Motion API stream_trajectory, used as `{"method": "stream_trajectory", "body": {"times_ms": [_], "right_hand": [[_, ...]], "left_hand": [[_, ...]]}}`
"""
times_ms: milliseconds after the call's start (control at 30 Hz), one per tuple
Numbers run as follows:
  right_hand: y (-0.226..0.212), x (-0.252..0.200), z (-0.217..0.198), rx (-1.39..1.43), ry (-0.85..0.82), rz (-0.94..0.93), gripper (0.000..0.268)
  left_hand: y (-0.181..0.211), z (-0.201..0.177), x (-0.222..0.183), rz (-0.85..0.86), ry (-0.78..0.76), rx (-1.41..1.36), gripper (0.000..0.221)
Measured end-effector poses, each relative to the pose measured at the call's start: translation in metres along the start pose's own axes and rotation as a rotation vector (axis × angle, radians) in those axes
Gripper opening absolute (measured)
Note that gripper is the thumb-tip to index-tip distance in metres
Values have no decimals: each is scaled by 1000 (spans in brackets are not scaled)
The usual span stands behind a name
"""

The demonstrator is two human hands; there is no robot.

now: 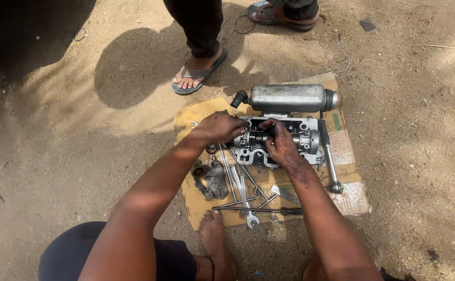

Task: Repairing a mechanical engine component by loosening and tightening bolts.

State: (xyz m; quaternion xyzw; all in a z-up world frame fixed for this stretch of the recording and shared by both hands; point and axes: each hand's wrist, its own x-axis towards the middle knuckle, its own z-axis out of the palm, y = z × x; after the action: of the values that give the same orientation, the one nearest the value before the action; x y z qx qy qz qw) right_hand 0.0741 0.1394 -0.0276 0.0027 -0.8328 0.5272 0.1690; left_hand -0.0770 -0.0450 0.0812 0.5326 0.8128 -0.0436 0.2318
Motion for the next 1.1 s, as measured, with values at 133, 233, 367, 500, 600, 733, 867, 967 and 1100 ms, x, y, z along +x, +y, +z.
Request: {"method": "stream_trajectory", "body": {"times_ms": [133, 233, 367, 500, 600, 733, 867, 967, 1100], "right_hand": [[-1, -2, 2, 20, 32, -60, 57], [4, -1, 5, 65, 66, -66, 57], [-3, -3, 5, 87, 75, -69, 55], [-6, 1, -1, 70, 78, -113, 54], [-9, 0, 0, 52, 85, -116, 54], [-6, 0, 1, 21, 96, -109, 52], [-3, 1, 0, -8, 60, -52, 48], [-10, 4, -5, -18, 33, 0, 46], [-22, 6, -11, -74, -65, 148, 44]], "left_hand": [[-7, 24, -3, -122, 234, -344, 37], [-5, 44, 1, -273, 290, -709, 33], [21, 49, -3, -444, 467, -653, 30], [24, 57, 10, -579, 438, -968, 29], [29, 56, 13, -654, 422, -1145, 28], [26, 62, 21, -675, 404, -1085, 30], [5, 82, 16, -687, 347, -995, 39], [-11, 94, 0, -436, 443, -697, 53], [36, 87, -52, -602, 330, -627, 63]]}}
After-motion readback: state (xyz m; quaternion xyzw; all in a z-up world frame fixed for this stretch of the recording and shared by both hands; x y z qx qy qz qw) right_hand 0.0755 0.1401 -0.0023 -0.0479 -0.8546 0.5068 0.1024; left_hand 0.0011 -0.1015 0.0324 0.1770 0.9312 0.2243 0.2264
